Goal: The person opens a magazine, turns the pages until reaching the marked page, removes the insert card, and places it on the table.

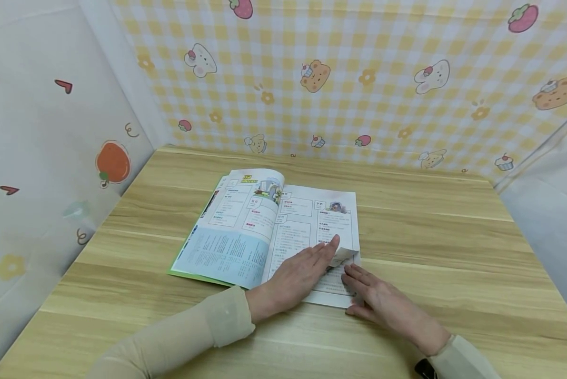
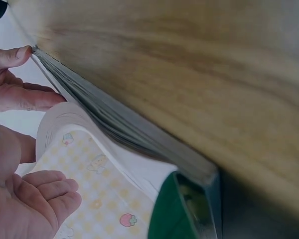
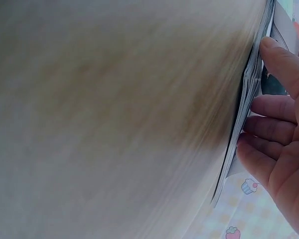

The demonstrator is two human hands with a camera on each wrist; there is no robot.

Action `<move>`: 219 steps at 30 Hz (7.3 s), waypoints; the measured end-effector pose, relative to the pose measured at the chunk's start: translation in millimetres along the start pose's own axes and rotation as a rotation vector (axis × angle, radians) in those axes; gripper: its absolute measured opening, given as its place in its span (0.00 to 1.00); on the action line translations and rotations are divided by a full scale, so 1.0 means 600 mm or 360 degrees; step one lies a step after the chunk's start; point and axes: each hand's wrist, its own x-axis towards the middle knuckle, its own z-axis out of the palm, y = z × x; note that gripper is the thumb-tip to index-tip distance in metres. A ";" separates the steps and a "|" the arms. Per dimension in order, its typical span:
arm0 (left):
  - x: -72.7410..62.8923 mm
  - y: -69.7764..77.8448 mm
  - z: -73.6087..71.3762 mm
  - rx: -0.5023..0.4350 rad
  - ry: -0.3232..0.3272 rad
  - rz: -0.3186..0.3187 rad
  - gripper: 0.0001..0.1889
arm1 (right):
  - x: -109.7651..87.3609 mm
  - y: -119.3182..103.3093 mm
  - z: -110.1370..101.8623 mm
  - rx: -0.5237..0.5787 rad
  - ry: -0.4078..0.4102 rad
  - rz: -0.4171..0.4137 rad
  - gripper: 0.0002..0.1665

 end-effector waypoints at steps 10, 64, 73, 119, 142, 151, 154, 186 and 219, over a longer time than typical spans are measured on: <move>0.000 -0.002 0.006 0.0183 0.0110 0.0005 0.32 | 0.000 -0.003 -0.005 -0.0002 -0.0020 -0.0008 0.34; -0.035 -0.036 -0.014 0.0682 -0.0128 -0.0088 0.25 | -0.001 -0.005 -0.006 0.0044 -0.0096 0.0098 0.35; -0.049 -0.050 -0.011 0.0575 -0.0108 -0.0100 0.21 | 0.000 -0.003 -0.003 0.0043 -0.0084 0.0081 0.35; -0.142 -0.131 -0.027 0.0010 -0.0220 -0.0572 0.36 | 0.000 -0.002 -0.003 0.0048 -0.0076 0.0075 0.35; -0.136 -0.130 -0.026 -0.0023 -0.0458 -0.0699 0.33 | 0.000 0.000 -0.004 0.0073 -0.0115 0.0109 0.35; -0.136 -0.129 -0.021 0.0070 -0.0534 -0.0712 0.33 | 0.001 -0.001 -0.005 0.0072 -0.0120 0.0104 0.35; -0.137 -0.128 -0.022 0.0070 -0.0541 -0.0710 0.33 | 0.002 -0.001 -0.004 0.0062 -0.0110 0.0095 0.35; -0.143 -0.126 -0.023 0.0087 -0.0491 -0.0628 0.32 | -0.001 0.004 -0.010 0.0124 -0.0124 0.0086 0.31; -0.141 -0.127 -0.019 0.0054 -0.0530 -0.0673 0.33 | -0.001 0.006 -0.005 -0.0017 0.0197 -0.0286 0.13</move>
